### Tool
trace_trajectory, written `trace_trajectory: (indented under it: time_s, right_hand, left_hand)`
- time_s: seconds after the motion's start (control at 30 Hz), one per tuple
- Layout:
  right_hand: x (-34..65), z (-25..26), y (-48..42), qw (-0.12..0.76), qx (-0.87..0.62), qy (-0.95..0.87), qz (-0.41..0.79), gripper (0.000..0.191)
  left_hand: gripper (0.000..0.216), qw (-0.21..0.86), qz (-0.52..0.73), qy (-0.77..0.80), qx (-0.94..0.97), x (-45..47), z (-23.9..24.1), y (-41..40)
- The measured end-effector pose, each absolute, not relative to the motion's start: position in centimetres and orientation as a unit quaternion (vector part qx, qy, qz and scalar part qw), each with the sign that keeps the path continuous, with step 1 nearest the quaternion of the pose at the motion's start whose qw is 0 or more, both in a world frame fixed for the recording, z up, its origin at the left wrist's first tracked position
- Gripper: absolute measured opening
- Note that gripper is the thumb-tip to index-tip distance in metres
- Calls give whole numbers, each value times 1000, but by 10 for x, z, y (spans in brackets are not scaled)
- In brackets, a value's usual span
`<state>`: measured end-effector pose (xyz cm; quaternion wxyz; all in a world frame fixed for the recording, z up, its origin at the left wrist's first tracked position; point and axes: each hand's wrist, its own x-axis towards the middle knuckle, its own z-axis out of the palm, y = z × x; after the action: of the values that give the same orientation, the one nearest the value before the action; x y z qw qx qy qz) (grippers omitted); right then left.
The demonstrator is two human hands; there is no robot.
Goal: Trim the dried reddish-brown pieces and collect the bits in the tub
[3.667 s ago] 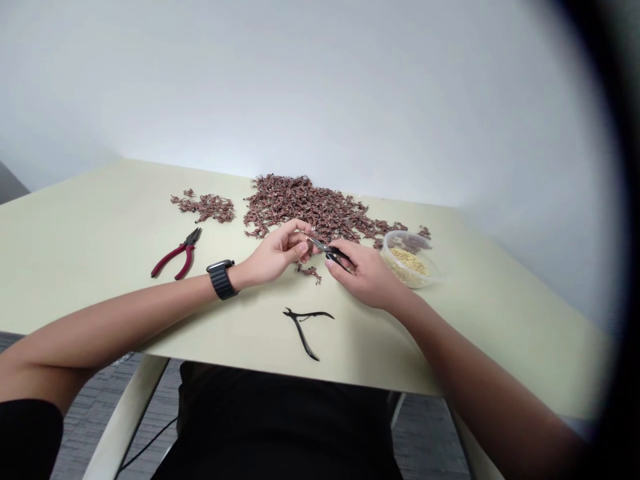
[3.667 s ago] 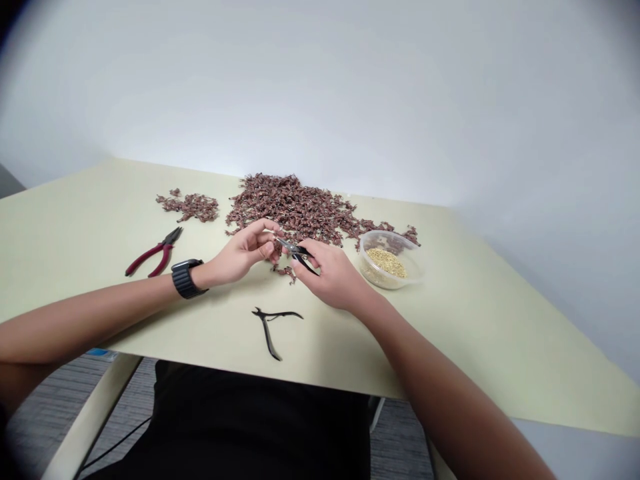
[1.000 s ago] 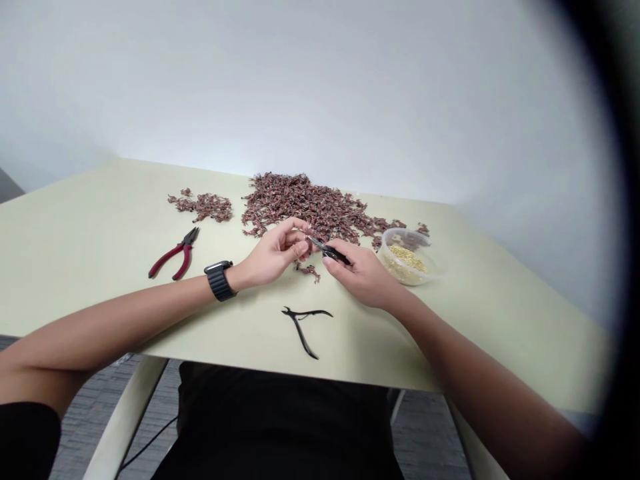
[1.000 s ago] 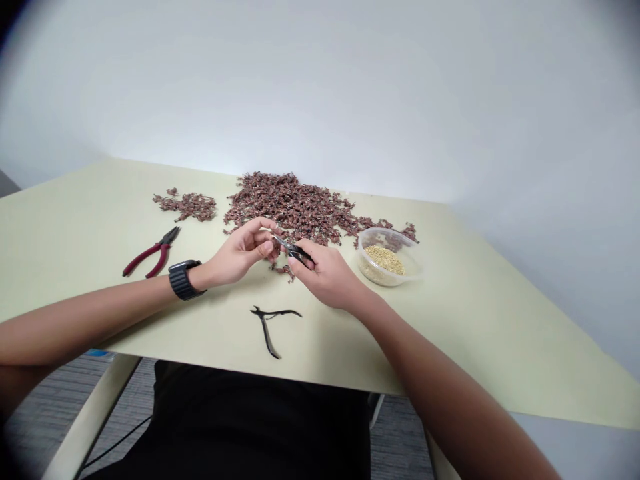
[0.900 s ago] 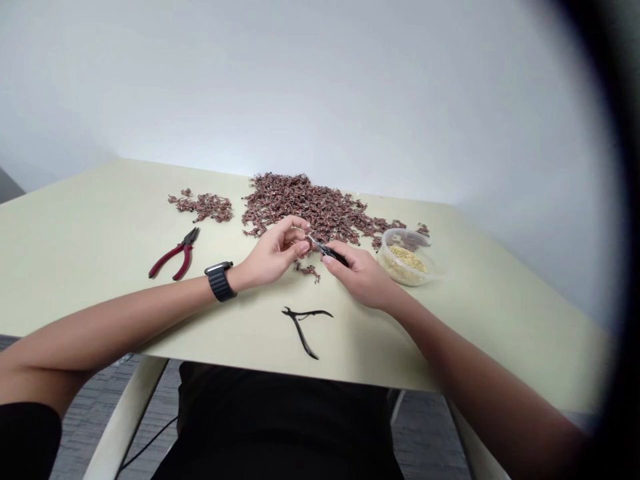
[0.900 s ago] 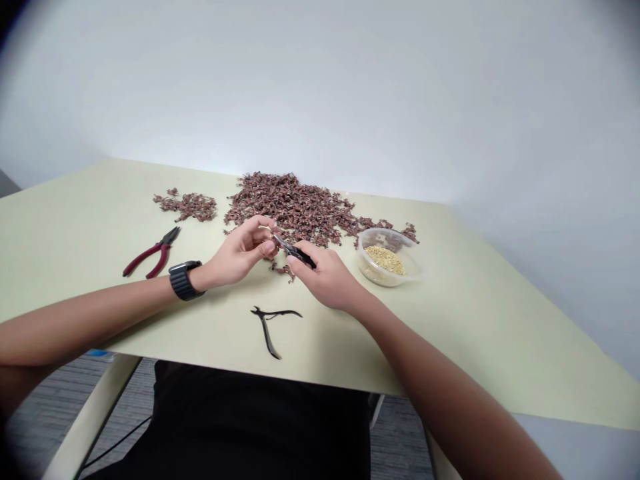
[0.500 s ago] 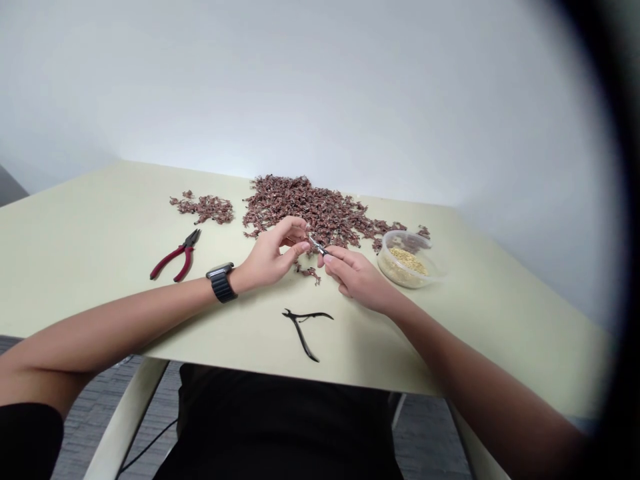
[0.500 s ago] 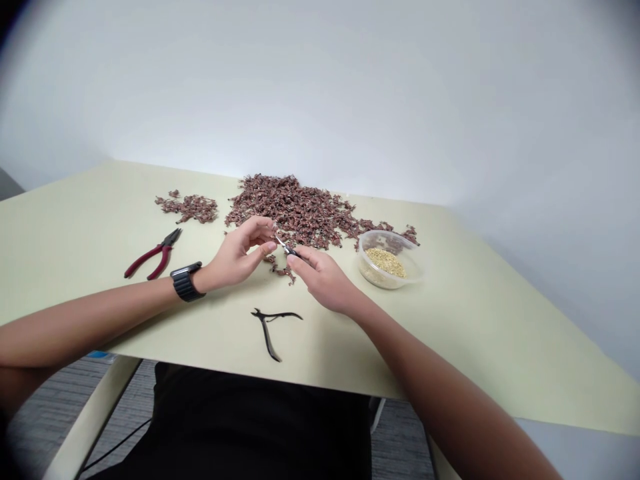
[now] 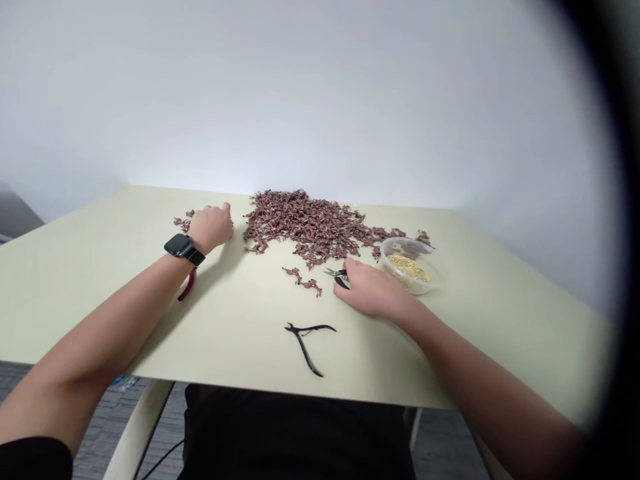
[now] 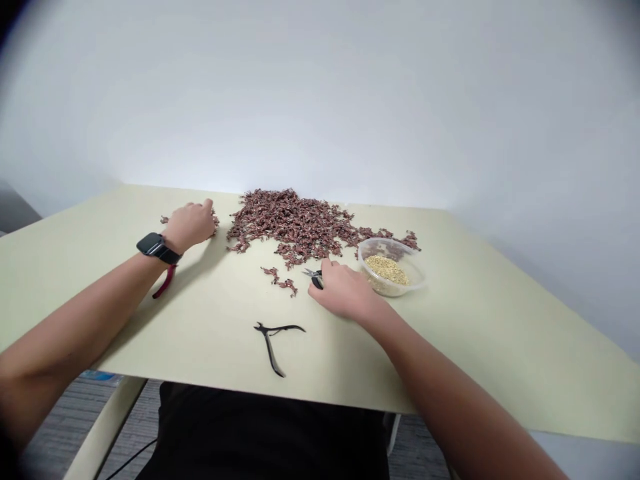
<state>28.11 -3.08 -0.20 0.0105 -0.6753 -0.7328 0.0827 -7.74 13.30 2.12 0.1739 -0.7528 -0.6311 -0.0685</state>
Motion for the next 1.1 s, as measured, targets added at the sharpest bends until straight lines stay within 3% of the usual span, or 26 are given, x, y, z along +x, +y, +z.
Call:
trace_trajectory:
  time_s: [0.13, 0.33, 0.57, 0.73, 0.9, 1.0, 1.1]
  right_hand:
    - [279, -14, -32, 35, -675, -735, 53, 42]
    - [271, -32, -30, 94, -654, -750, -32, 42]
    - [259, -28, -32, 125, -638, -756, -73, 43]
    - [264, 9, -34, 297, -560, -770, -76, 33]
    - [283, 29, -28, 413, -543, -727, -73, 25]
    - [298, 33, -21, 411, -562, -711, -93, 25]
    - [324, 38, -14, 343, -636, -684, -104, 28]
  left_hand:
    - [30, 175, -20, -651, -738, -85, 11, 135]
    - [32, 185, -117, -538, -814, -52, 4, 116]
    - [34, 137, -123, -456, -871, -26, -12, 96]
    - [41, 95, -137, -421, -892, -23, -24, 96]
    - [49, -42, -151, -335, -929, -14, -26, 90]
    - [50, -78, -161, -303, -936, -9, -27, 85]
    - [51, -76, -193, -304, -930, -2, -30, 84]
